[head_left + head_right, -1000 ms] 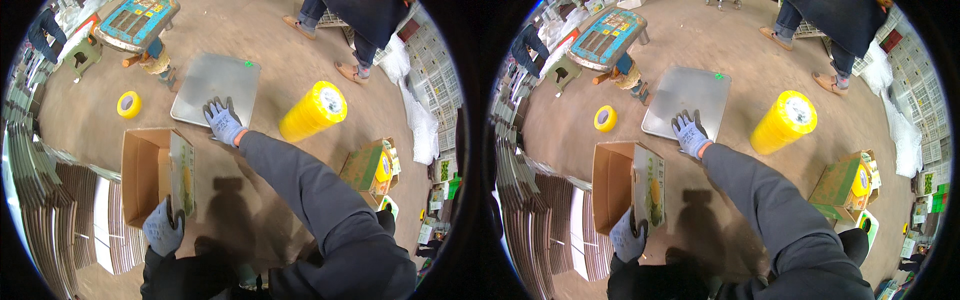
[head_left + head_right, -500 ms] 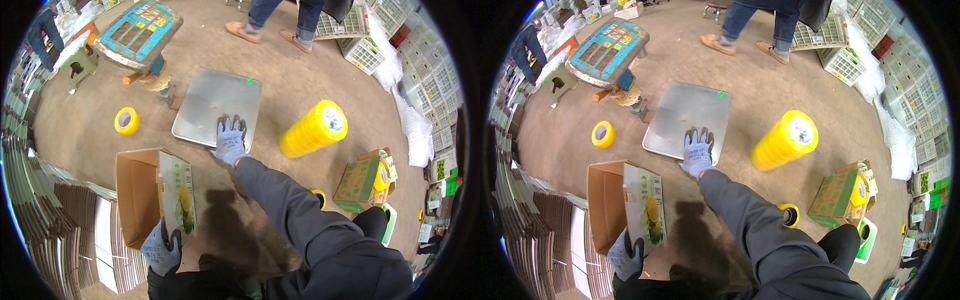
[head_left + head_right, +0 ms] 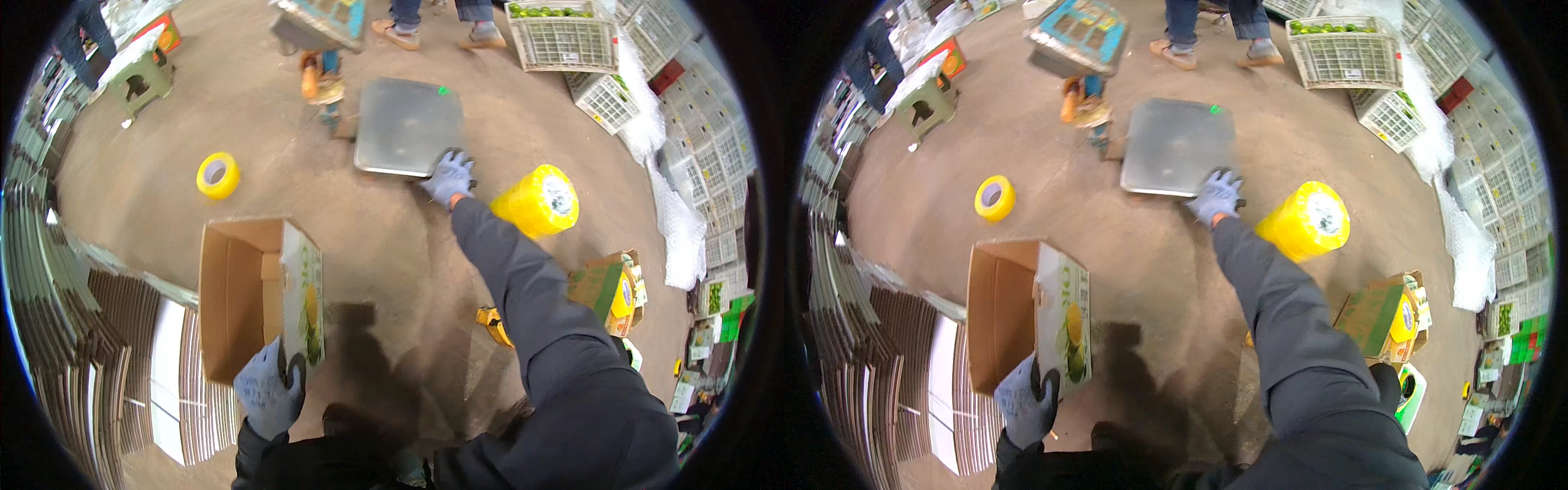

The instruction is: The person assembles flat-packed cardboard boxes and seals them with a handheld tape dispenser. They repeatedly pick up a box, fold it into shape, and apply tape to the seams before placing the finished box aside.

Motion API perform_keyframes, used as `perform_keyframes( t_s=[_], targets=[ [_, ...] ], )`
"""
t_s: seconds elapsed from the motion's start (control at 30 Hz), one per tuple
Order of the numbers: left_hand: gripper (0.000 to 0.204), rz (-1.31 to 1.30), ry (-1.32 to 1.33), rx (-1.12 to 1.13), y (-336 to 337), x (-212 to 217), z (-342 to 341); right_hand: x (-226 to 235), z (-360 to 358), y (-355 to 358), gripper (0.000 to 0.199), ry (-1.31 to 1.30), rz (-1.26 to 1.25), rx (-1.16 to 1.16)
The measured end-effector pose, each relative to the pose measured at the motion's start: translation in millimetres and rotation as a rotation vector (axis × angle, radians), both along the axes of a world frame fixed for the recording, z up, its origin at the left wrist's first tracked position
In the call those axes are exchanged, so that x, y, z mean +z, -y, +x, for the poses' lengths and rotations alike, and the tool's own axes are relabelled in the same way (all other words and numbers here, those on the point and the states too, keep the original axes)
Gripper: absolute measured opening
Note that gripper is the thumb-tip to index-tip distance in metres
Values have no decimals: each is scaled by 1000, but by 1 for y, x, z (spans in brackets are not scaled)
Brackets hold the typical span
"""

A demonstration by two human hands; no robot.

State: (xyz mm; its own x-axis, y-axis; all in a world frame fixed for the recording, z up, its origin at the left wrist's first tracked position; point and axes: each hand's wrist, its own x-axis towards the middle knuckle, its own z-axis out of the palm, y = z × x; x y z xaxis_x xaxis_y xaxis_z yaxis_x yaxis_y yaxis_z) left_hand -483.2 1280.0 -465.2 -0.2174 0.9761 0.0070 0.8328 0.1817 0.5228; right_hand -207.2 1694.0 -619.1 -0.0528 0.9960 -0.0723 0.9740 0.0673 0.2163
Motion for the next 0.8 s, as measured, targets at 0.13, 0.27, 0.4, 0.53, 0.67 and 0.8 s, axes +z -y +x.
perform_keyframes(
  t_s=[0.13, 0.27, 0.4, 0.53, 0.67, 0.8],
  targets=[
    [28, 149, -44, -15, -22, -2, -4, 9, 8, -21, 102, -89, -72, -235],
    [26, 88, -163, -49, -72, -19, -26, 23, -15, 21, 99, -191, -71, -36],
    [25, 62, -266, -154, -147, -34, -48, 37, -33, 128, 94, -348, -140, 371],
    [37, 303, -214, -166, -236, -8, -70, 80, -23, 217, 85, -568, -209, 634],
    [85, 365, -396, 67, -244, 50, -32, 128, 2, 259, 83, -375, -253, 742],
    [83, 822, -227, -105, -104, 132, 4, 162, 21, 282, 80, -421, -250, 713]
  ],
)
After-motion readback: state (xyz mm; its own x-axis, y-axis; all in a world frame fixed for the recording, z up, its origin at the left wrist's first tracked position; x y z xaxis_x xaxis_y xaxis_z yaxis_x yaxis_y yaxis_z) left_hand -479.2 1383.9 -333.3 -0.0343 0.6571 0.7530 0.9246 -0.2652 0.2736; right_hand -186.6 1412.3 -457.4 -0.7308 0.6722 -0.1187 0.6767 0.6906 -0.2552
